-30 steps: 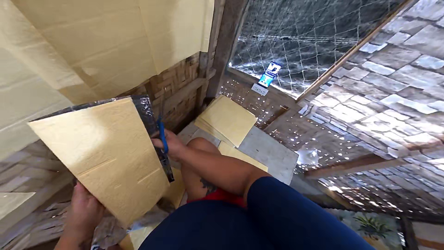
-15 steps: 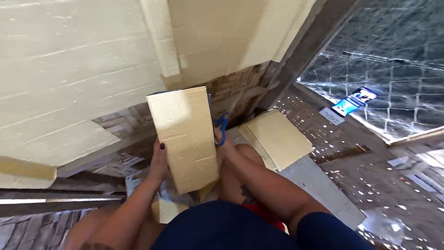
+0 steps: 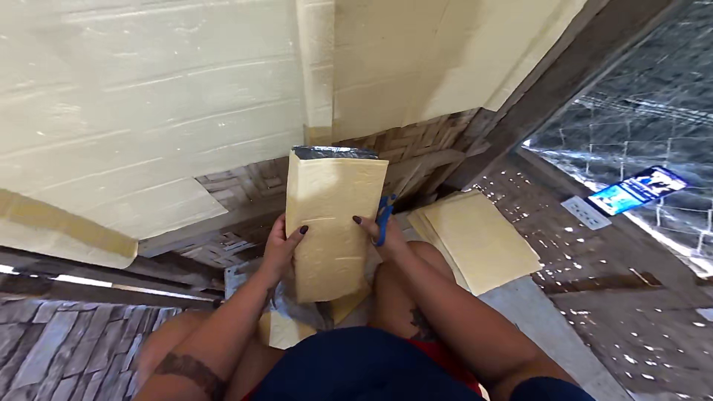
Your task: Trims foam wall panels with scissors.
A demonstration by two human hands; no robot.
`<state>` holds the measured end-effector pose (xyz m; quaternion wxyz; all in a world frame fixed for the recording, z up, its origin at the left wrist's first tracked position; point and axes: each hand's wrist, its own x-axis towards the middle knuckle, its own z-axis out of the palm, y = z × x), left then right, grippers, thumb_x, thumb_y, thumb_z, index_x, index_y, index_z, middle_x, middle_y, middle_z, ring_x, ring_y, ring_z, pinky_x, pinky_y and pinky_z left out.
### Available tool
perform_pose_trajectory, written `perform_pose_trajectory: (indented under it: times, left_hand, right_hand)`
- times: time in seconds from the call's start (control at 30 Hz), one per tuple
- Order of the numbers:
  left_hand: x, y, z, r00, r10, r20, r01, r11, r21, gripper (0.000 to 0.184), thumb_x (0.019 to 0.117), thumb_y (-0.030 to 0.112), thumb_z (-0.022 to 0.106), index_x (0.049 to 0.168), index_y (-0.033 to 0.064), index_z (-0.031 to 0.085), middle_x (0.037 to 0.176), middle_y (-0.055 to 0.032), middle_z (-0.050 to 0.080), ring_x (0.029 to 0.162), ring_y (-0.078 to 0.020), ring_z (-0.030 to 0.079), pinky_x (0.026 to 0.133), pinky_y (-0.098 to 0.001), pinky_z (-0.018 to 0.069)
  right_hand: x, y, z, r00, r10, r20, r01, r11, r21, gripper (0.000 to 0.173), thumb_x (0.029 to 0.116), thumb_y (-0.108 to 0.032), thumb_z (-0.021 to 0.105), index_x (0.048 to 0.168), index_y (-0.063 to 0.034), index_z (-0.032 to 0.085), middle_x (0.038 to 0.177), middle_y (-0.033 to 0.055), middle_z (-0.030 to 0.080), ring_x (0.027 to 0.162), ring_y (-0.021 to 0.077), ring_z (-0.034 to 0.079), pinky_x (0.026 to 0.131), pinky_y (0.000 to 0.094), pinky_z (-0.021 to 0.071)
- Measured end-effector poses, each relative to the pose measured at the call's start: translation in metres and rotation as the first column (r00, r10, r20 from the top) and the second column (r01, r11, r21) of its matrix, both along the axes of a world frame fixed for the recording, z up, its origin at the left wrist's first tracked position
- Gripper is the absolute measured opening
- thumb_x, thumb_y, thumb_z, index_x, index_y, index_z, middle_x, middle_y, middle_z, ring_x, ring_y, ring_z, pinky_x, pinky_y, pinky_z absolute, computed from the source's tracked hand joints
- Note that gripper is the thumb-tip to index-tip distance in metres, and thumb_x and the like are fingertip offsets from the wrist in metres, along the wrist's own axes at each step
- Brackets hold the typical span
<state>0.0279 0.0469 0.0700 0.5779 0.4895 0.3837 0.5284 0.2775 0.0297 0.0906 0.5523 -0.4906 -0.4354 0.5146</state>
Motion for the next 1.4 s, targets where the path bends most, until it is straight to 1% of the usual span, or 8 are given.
perform_pose_trajectory:
  times: [0.17, 0.33, 0.5, 0.67, 0.73, 0.97, 1.17, 1.4]
  left_hand:
    - [-0.003, 0.002, 0.002, 1.0, -0.01, -0.002, 0.01, 0.999, -0.033, 0.042, 0.0946, 0.006, 0.067, 0.131, -0.0024, 0.049, 0.107, -0.0077, 0.073, 0.094, -0.0165, 0.073, 0.086, -0.0356, 0.0626]
    - [-0.013, 0.007, 0.008, 0.994, -0.093, -0.06, 0.092, 0.996, -0.013, 0.035, 0.0903, 0.009, 0.073, 0.12, 0.0018, 0.055, 0.101, -0.0031, 0.074, 0.093, -0.0127, 0.073, 0.086, -0.0333, 0.0613]
    - [-0.023, 0.007, 0.016, 0.99, -0.038, -0.135, 0.047, 0.997, 0.063, 0.06, 0.0878, 0.03, 0.077, 0.135, 0.004, 0.05, 0.11, -0.0019, 0.071, 0.098, -0.0097, 0.069, 0.089, -0.0332, 0.0593]
    - [-0.022, 0.005, 0.02, 0.993, 0.041, -0.108, -0.034, 0.997, 0.066, 0.026, 0.0961, 0.013, 0.069, 0.119, 0.0061, 0.06, 0.098, -0.0014, 0.074, 0.087, -0.0109, 0.072, 0.081, -0.0332, 0.0614]
    - [-0.022, 0.005, 0.019, 0.993, 0.052, -0.105, -0.045, 0.997, 0.067, 0.021, 0.097, 0.011, 0.067, 0.117, 0.0062, 0.062, 0.096, -0.001, 0.074, 0.086, -0.0105, 0.072, 0.08, -0.0327, 0.0617]
    - [-0.025, 0.008, 0.016, 0.986, 0.025, -0.162, -0.015, 0.998, 0.066, 0.02, 0.0946, 0.011, 0.069, 0.114, 0.0063, 0.064, 0.095, 0.0013, 0.074, 0.085, -0.0078, 0.071, 0.08, -0.0302, 0.0608]
    - [-0.025, 0.008, 0.013, 0.982, -0.047, -0.185, 0.054, 0.998, 0.036, 0.025, 0.0938, 0.01, 0.07, 0.117, 0.0057, 0.062, 0.096, 0.0004, 0.075, 0.087, -0.0092, 0.072, 0.081, -0.0308, 0.062]
    - [-0.028, 0.009, 0.013, 0.987, -0.048, -0.153, 0.064, 0.992, 0.105, 0.028, 0.0994, 0.032, 0.064, 0.122, 0.0149, 0.061, 0.098, 0.0051, 0.073, 0.086, -0.0063, 0.071, 0.079, -0.0281, 0.0612]
  right_hand:
    - [0.0, 0.0, -0.002, 1.0, 0.001, -0.017, 0.0, 1.0, 0.009, 0.045, 0.0883, -0.01, 0.075, 0.126, 0.0039, 0.055, 0.104, 0.011, 0.071, 0.093, 0.0157, 0.071, 0.085, 0.0334, 0.0607]
    - [0.002, -0.001, -0.002, 1.0, 0.019, 0.013, -0.02, 0.999, 0.045, 0.048, 0.0873, -0.011, 0.076, 0.128, 0.0026, 0.054, 0.106, 0.0096, 0.07, 0.095, 0.0147, 0.071, 0.086, 0.033, 0.0606]
    - [-0.002, -0.004, -0.006, 0.99, 0.055, 0.132, -0.06, 0.998, 0.027, 0.05, 0.0859, -0.012, 0.078, 0.127, 0.0043, 0.054, 0.104, 0.0091, 0.07, 0.093, 0.0119, 0.07, 0.084, 0.0304, 0.0601]
    - [-0.006, -0.005, -0.007, 0.992, 0.074, 0.104, -0.077, 0.997, 0.026, 0.049, 0.0862, -0.008, 0.077, 0.128, 0.0032, 0.053, 0.105, 0.008, 0.071, 0.094, 0.0119, 0.071, 0.085, 0.0298, 0.0604]
    - [-0.007, -0.005, -0.007, 0.994, 0.068, 0.086, -0.071, 0.997, 0.037, 0.046, 0.0858, -0.007, 0.077, 0.124, 0.003, 0.055, 0.103, 0.0075, 0.071, 0.093, 0.0121, 0.071, 0.084, 0.0303, 0.0609]
    - [-0.004, -0.004, -0.01, 0.998, -0.062, -0.012, 0.063, 0.986, 0.155, 0.028, 0.0885, -0.013, 0.073, 0.112, -0.0036, 0.06, 0.089, -0.0003, 0.07, 0.078, 0.0084, 0.068, 0.074, 0.0274, 0.0587]
    - [-0.001, -0.002, -0.007, 0.991, -0.094, -0.098, 0.107, 0.985, 0.138, 0.027, 0.0921, -0.013, 0.072, 0.116, -0.0052, 0.061, 0.093, 0.0016, 0.07, 0.08, 0.0099, 0.068, 0.073, 0.0294, 0.0585]
    - [0.0, 0.0, -0.011, 0.988, -0.049, -0.144, 0.067, 0.99, 0.123, 0.031, 0.0899, -0.013, 0.075, 0.116, -0.006, 0.061, 0.095, 0.0029, 0.07, 0.083, 0.012, 0.068, 0.076, 0.0315, 0.0592]
